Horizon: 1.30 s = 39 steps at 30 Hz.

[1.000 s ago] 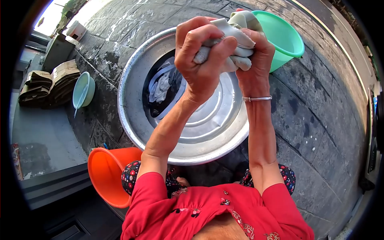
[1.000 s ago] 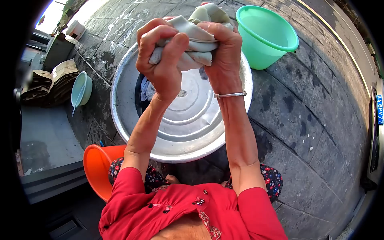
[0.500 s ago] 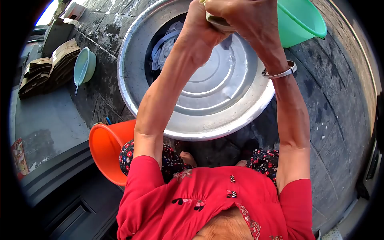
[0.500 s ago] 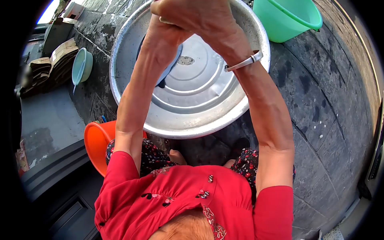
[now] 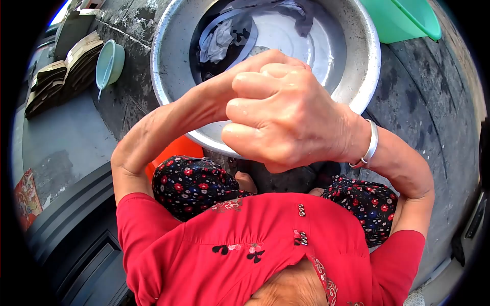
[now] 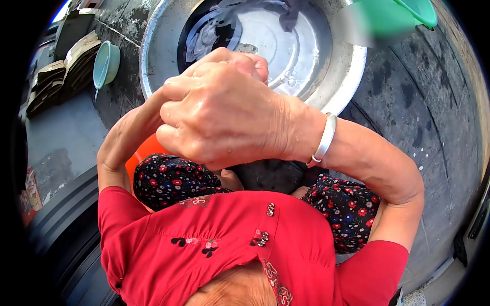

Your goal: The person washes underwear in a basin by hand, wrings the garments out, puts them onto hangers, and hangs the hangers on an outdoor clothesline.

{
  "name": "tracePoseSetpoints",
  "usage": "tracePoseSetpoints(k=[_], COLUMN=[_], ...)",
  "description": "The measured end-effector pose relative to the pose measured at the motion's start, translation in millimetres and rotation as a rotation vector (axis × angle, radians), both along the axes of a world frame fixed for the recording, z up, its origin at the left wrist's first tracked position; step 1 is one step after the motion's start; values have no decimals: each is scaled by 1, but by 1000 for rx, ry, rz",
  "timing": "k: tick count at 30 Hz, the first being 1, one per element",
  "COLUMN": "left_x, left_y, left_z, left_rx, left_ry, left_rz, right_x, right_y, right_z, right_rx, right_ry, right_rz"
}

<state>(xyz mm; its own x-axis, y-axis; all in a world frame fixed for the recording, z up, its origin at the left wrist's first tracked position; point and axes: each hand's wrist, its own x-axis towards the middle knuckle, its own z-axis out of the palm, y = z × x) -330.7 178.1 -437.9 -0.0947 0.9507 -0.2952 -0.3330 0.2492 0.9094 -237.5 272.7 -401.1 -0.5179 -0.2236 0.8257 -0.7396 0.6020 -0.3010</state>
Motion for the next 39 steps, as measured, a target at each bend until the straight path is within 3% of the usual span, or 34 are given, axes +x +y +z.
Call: tracePoseSetpoints(k=[2,3,4,6,7,9,13,16,17,20,21,27,30,34,36,39], left_x=[11,17,24,34,37,47,55,53,55,57,60,61,64,60,56,55], left_y=[-16,-18,-38,-53,-47,-38,-36,-25,-26,-26,-25,-25,-24,-16,-8,-9], left_z=[-39,-47,-70,-110,-98,-79,-96,-94,-119,-95,-95,-93,-90,-85,-73,-74], left_rx=[-14,-335,-230,-27,-35,-105,-335,-535,-414,-570,-504,-707,-676,-586,-785,-782], left_ry=[104,716,-193,199,204,-96,-388,-282,-177,-145,-83,-148,-129,-134,-143,-94], left_rz=[-76,-319,-126,-403,-385,-356,-282,-249,-346,-363,-361,-344,-378,-374,-298,-311], right_x=[9,15,21,32,33,36,38,38,37,44,44,46,46,41,39,43], right_y=[-11,-16,-21,-30,-30,-28,-34,-37,-39,-49,-50,-58,-54,-53,-52,-59], right_z=[-12,-16,-25,-35,-37,-40,-50,-53,-52,-64,-65,-70,-67,-66,-64,-74], right_rx=[-9,-18,-9,13,11,118,148,225,240,211,213,263,363,317,306,249], right_ry=[-52,-109,-161,-235,-228,-337,-338,-332,-328,-322,-320,-324,-345,-392,-447,-425], right_rz=[73,118,165,191,210,283,306,305,305,276,280,320,409,369,392,345])
